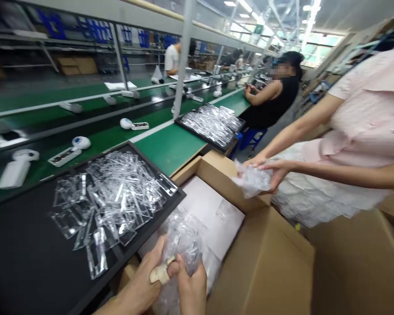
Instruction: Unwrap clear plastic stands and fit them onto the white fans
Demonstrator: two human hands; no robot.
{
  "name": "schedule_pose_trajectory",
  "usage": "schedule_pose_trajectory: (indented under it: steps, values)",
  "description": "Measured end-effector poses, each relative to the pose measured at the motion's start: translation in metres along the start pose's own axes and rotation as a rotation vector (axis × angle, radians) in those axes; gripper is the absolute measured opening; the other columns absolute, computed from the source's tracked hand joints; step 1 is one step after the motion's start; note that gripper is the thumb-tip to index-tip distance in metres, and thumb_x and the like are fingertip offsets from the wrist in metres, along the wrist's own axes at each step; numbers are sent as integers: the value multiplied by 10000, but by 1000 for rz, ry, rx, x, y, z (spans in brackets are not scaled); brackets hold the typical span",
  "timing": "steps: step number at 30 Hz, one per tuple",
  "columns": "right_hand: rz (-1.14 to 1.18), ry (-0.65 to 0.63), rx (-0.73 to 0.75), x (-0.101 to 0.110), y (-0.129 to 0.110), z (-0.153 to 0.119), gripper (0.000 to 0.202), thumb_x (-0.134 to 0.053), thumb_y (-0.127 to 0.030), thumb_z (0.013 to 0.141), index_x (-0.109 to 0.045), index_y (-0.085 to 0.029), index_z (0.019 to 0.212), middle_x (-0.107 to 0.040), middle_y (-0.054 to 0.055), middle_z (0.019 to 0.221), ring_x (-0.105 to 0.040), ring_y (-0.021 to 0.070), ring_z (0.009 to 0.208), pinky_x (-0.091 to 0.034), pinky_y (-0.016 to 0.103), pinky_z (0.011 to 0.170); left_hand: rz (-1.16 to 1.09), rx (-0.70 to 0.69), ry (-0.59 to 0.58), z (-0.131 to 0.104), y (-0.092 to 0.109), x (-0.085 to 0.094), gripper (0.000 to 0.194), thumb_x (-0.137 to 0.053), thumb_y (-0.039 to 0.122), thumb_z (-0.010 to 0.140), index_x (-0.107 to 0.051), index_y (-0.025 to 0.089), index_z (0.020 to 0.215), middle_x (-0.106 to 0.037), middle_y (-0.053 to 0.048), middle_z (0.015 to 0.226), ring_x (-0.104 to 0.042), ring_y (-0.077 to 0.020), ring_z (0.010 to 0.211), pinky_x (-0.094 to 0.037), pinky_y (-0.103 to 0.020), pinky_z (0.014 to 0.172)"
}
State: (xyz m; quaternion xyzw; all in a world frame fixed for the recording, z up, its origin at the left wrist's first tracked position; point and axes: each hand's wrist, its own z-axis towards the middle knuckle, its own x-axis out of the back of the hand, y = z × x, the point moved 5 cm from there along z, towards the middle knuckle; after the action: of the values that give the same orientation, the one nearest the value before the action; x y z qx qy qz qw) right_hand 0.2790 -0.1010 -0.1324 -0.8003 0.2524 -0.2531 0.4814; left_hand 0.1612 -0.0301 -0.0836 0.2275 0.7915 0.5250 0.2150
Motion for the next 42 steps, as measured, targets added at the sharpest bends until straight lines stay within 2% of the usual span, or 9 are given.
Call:
schedule_pose_trajectory:
  steps: [3,8,13,18,23,30,33,37,42]
  values:
    - [49,-218,74,-86,-36,-12,634,-664,-566,625,-629,-153,1105,-710,92,932,-649,285,886,-514,346,762,-37,-160,274,-29,27,75,688,-434,623,819,-460,128,1297,-616,-116,1142,-562,-267,1005,-425,-299,887]
    - [91,-708,168,-263,-52,-91,676,-656,-378,683,-472,-188,1305,-639,72,1153,-589,238,1046,-457,321,894,2,-108,766,-125,17,225,747,-556,635,720,-506,125,1264,-577,-117,1265,-490,-314,1182,-366,-335,1014]
    - [-127,-990,349,-411,-17,-196,468,-497,-321,807,-513,-180,1253,-647,66,1117,-597,205,1018,-447,294,885,-15,-110,1119,-235,-33,352,771,-610,539,702,-406,180,1353,-419,-82,1434,-295,-290,1354,-253,-358,1106]
    - [-466,-1016,517,-511,30,-259,308,-468,-298,811,-650,-122,986,-668,118,967,-622,246,931,-451,310,833,-93,-86,1188,-300,-110,446,709,-570,441,748,-364,125,1348,-436,-134,1413,-412,-266,1289,-319,-313,1062]
    - [-751,-1045,680,-553,50,-281,449,-480,-174,806,-523,-190,1252,-680,39,886,-642,210,835,-441,289,786,-68,160,1111,-334,-157,495,820,-638,419,685,-330,158,1399,-630,-109,1194,-578,-296,1101,-422,-370,949]
    - [-1068,-1014,991,-568,36,-289,273,-418,-158,878,-688,-194,859,-617,93,930,-582,221,926,-401,277,765,-30,155,859,-338,-148,534,662,-691,416,616,-600,153,1218,-601,-99,1258,-522,-291,1182,-372,-302,993]
    - [-1136,-1035,1073,-571,28,-291,282,-407,-171,896,-683,-200,846,-604,74,925,-590,179,832,-392,248,708,-65,186,883,-340,-148,541,520,-695,380,591,-683,153,1059,-717,-79,972,-632,-276,947,-471,-300,818]
    - [-1183,-1131,1146,-565,19,-288,345,-334,-147,922,-659,-220,834,-612,24,822,-588,135,715,-363,224,656,-139,254,917,-344,-149,540,422,-687,382,545,-689,113,870,-616,-19,619,-572,-186,594,-440,-255,488]
    - [-1263,-1161,1159,-552,7,-274,301,-318,-111,894,-608,-174,939,-636,63,910,-609,163,717,-326,250,615,-272,268,942,-358,-148,537,393,-669,436,536,-660,121,770,-546,-14,656,-530,-157,653,-484,-257,516]
